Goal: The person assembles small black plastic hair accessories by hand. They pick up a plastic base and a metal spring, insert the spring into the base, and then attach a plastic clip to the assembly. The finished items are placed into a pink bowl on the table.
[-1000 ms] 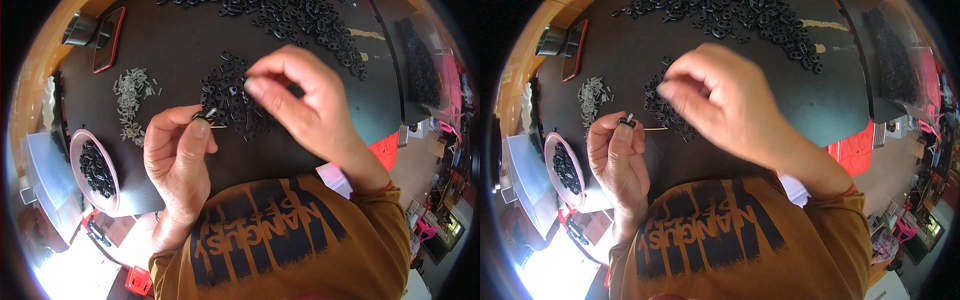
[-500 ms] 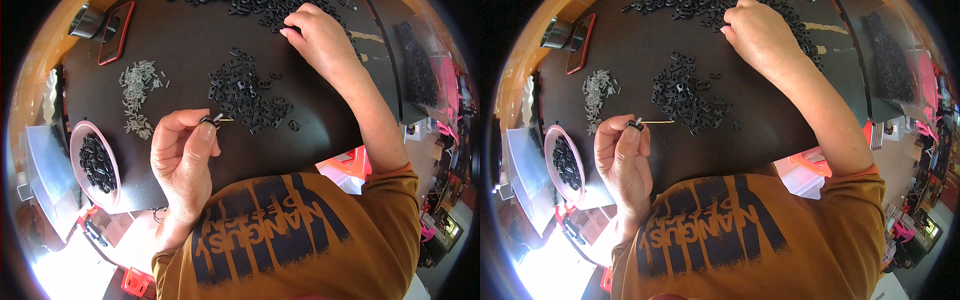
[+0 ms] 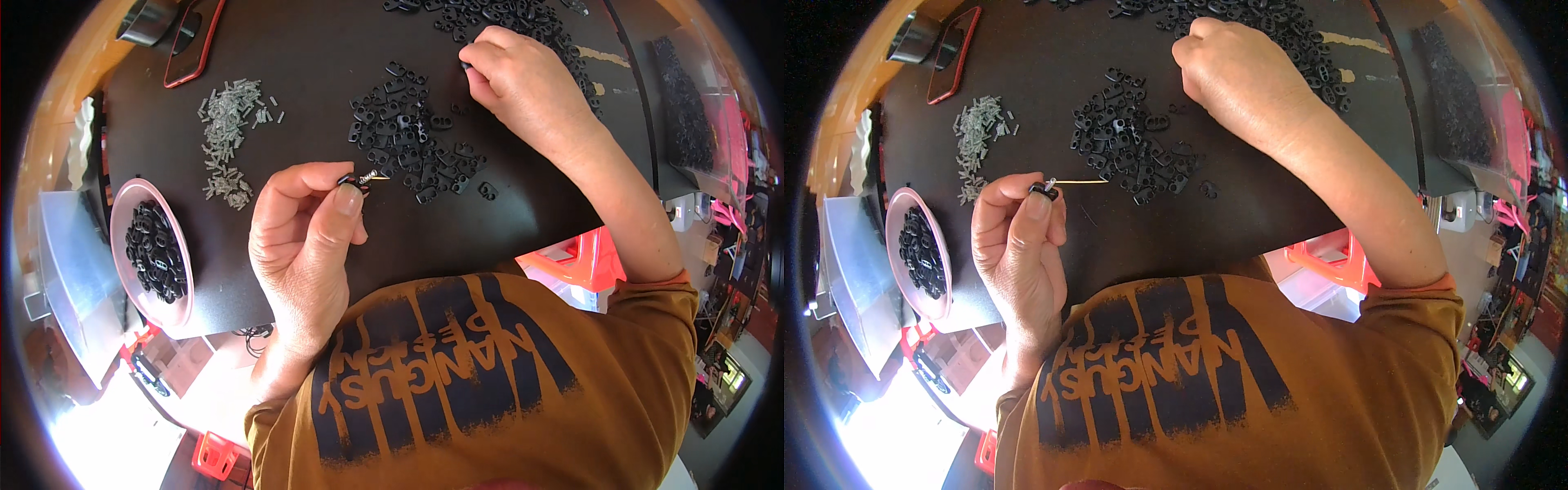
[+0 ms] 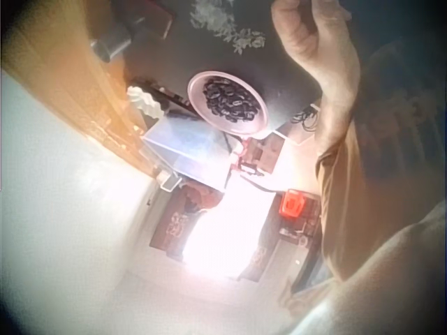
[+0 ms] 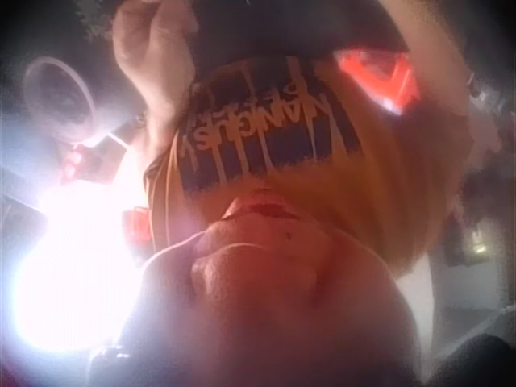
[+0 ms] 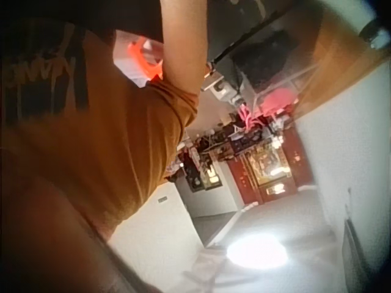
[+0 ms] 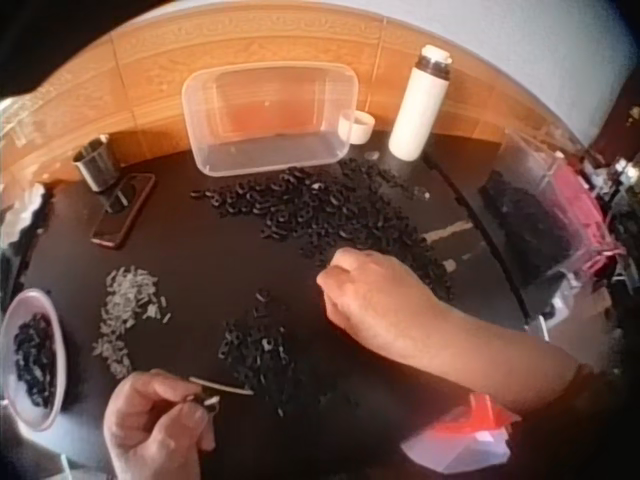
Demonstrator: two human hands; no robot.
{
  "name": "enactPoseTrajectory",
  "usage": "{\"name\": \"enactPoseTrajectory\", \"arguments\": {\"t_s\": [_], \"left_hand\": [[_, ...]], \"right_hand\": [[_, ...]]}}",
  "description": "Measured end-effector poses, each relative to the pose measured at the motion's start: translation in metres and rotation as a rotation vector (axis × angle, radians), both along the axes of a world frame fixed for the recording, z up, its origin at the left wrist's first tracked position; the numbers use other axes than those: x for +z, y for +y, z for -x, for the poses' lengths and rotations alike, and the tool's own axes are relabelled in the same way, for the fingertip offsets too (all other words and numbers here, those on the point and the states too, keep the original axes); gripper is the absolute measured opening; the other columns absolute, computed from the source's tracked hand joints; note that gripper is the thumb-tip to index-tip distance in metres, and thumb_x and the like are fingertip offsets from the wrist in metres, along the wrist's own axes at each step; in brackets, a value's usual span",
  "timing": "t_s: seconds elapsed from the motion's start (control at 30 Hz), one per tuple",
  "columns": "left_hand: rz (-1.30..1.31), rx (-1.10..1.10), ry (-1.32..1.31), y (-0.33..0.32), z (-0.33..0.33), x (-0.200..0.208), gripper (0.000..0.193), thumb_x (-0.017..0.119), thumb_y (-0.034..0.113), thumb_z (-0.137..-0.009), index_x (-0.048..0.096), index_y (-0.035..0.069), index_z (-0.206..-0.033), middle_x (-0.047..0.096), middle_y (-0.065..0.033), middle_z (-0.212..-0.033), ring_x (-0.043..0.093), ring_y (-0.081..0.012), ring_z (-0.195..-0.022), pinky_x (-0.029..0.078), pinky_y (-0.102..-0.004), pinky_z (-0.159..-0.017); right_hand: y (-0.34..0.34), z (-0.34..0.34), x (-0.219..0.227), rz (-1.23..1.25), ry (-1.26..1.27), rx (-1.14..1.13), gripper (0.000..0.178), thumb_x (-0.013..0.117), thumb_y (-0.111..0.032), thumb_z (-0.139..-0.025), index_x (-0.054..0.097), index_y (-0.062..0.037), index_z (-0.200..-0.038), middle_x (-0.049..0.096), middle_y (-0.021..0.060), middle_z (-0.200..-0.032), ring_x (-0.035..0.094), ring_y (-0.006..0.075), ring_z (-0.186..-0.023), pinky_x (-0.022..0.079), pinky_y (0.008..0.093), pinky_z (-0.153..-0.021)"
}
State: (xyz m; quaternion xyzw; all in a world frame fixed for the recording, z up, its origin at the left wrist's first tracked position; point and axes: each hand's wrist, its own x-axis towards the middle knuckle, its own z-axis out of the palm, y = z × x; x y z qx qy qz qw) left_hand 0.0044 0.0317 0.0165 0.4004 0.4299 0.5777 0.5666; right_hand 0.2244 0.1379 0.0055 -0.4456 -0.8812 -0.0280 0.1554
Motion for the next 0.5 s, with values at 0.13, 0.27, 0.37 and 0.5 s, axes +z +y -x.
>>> {"name": "enactPoseTrajectory", "arguments": {"t_s": [0.13, 0.27, 0.37, 0.5], "left_hand": [[-0.006, 0.002, -0.017, -0.003, 0.002, 0.001, 0.014, 0.057, 0.004, -0.082, 0.054, -0.001, -0.095, 0.054, -0.0024, -0.074, 0.046, -0.0048, -0.058, 0.039, -0.0169, -0.054], [0.020, 0.056, -0.005, -0.006, 0.000, 0.007, 0.013, 0.055, 0.005, -0.082, 0.054, -0.001, -0.093, 0.053, -0.0042, -0.069, 0.042, -0.0067, -0.054, 0.036, -0.0189, -0.053], [0.030, 0.059, 0.011, -0.006, -0.004, 0.013, 0.012, 0.055, 0.007, -0.082, 0.054, -0.001, -0.092, 0.053, -0.0054, -0.066, 0.040, -0.0077, -0.052, 0.034, -0.0200, -0.052], [0.038, 0.013, 0.038, -0.006, -0.008, 0.020, 0.013, 0.055, 0.007, -0.081, 0.053, -0.001, -0.091, 0.053, -0.0055, -0.068, 0.041, -0.0072, -0.051, 0.034, -0.0201, -0.052]], "right_hand": [[0.009, -0.008, -0.004, -0.027, 0.049, 0.045, 0.009, 0.057, -0.001, -0.072, 0.057, -0.0024, -0.081, 0.056, 0.0075, -0.072, 0.057, 0.0242, -0.066, 0.047, 0.0317, -0.061], [-0.009, 0.007, 0.009, 0.516, 0.601, -0.130, 0.014, 0.054, -0.002, -0.079, 0.059, -0.0034, -0.092, 0.058, 0.0009, -0.073, 0.055, 0.0116, -0.062, 0.044, 0.0237, -0.055], [-0.031, 0.011, 0.028, 0.856, 1.085, -0.096, 0.017, 0.053, -0.006, -0.081, 0.059, -0.0019, -0.096, 0.058, 0.0012, -0.076, 0.052, 0.0067, -0.061, 0.042, 0.0208, -0.054], [-0.060, 0.031, 0.042, 1.086, 1.349, -0.111, 0.020, 0.051, -0.010, -0.079, 0.059, 0.0003, -0.095, 0.060, 0.0073, -0.080, 0.052, 0.0108, -0.057, 0.044, 0.0226, -0.053]]}}
